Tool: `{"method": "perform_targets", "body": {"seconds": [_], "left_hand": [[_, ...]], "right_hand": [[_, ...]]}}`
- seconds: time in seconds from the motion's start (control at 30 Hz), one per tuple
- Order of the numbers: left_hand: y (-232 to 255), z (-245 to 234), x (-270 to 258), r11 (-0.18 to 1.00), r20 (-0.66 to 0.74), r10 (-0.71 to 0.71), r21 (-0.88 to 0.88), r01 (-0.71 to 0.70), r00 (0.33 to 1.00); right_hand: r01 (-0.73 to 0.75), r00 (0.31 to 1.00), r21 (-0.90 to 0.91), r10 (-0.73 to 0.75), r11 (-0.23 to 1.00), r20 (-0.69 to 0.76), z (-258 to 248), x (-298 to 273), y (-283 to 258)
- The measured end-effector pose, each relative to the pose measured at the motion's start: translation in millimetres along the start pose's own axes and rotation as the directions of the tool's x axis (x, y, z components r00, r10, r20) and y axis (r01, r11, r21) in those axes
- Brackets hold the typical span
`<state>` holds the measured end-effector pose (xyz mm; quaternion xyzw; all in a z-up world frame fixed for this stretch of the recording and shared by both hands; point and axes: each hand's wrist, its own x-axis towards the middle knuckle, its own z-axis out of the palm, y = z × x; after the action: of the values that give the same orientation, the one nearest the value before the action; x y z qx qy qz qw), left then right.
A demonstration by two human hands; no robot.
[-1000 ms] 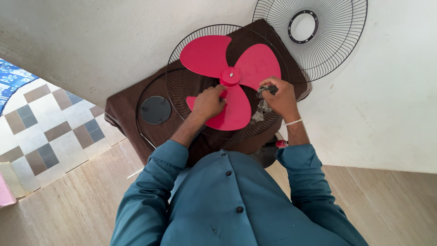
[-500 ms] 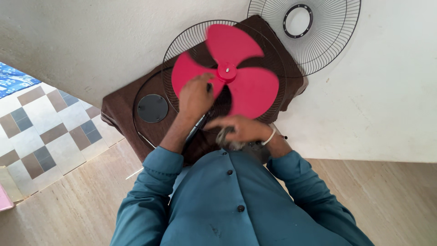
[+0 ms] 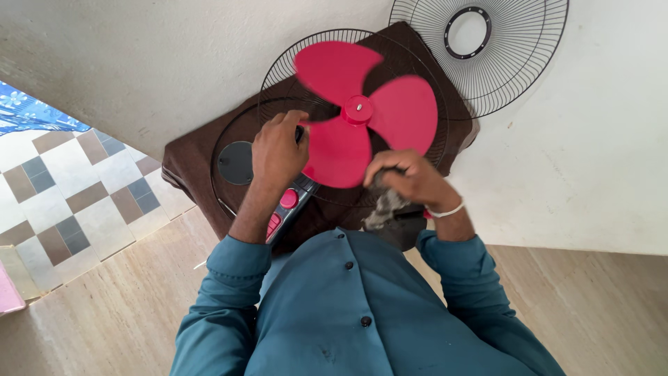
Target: The person cleans the central hub of a standing fan with a cloth, then picks up a pink fan blade and mounts it onto the hub. They secure the blade with a black cap and tighten it by hand.
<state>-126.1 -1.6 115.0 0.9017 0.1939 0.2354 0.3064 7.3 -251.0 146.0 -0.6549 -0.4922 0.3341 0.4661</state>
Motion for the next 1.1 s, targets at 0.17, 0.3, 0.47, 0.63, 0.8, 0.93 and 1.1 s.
{"method": "perform_targets", "body": {"seconds": [0.17,0.3,0.47,0.63,0.8,0.93,1.1], "left_hand": [[-26.5,24.2,2.3,0.976,0.145,-0.030,-0.211,0.061,0.989],[-47.2,45.9,17.3,0.424,0.515,-0.064,-0.762,0.490,0.855],[-50.5,68.8,21.4,-0.166,0.595,0.138,-0.774,0.611,0.792],[-32.5,69.0,16.3,-0.270,0.533,0.272,-0.757,0.596,0.801],[-15.9,57.6,10.8,-0.288,0.522,0.349,-0.731,0.619,0.778],[-10.7,62.3,6.2,-0.307,0.471,0.399,-0.740,0.598,0.787],[-12.7,85.9,-3.6,-0.383,0.453,0.349,-0.730,0.566,0.820]], "right_hand": [[-0.241,0.888,-0.294,0.089,0.925,-0.450,-19.6,-10.4,12.9],[-0.310,0.779,-0.424,-0.028,0.851,-0.626,-24.5,-1.8,14.3],[-0.205,0.800,-0.390,-0.076,0.898,-0.596,-10.2,3.6,13.1],[-0.133,0.830,-0.151,0.026,0.980,-0.557,4.6,9.4,0.6],[0.025,0.863,-0.137,-0.091,0.990,-0.496,20.3,16.3,-18.2],[0.037,0.823,-0.360,-0.233,0.932,-0.518,38.1,32.5,-24.1],[0.008,0.757,-0.637,-0.421,0.771,-0.500,49.7,44.5,-22.3]]}}
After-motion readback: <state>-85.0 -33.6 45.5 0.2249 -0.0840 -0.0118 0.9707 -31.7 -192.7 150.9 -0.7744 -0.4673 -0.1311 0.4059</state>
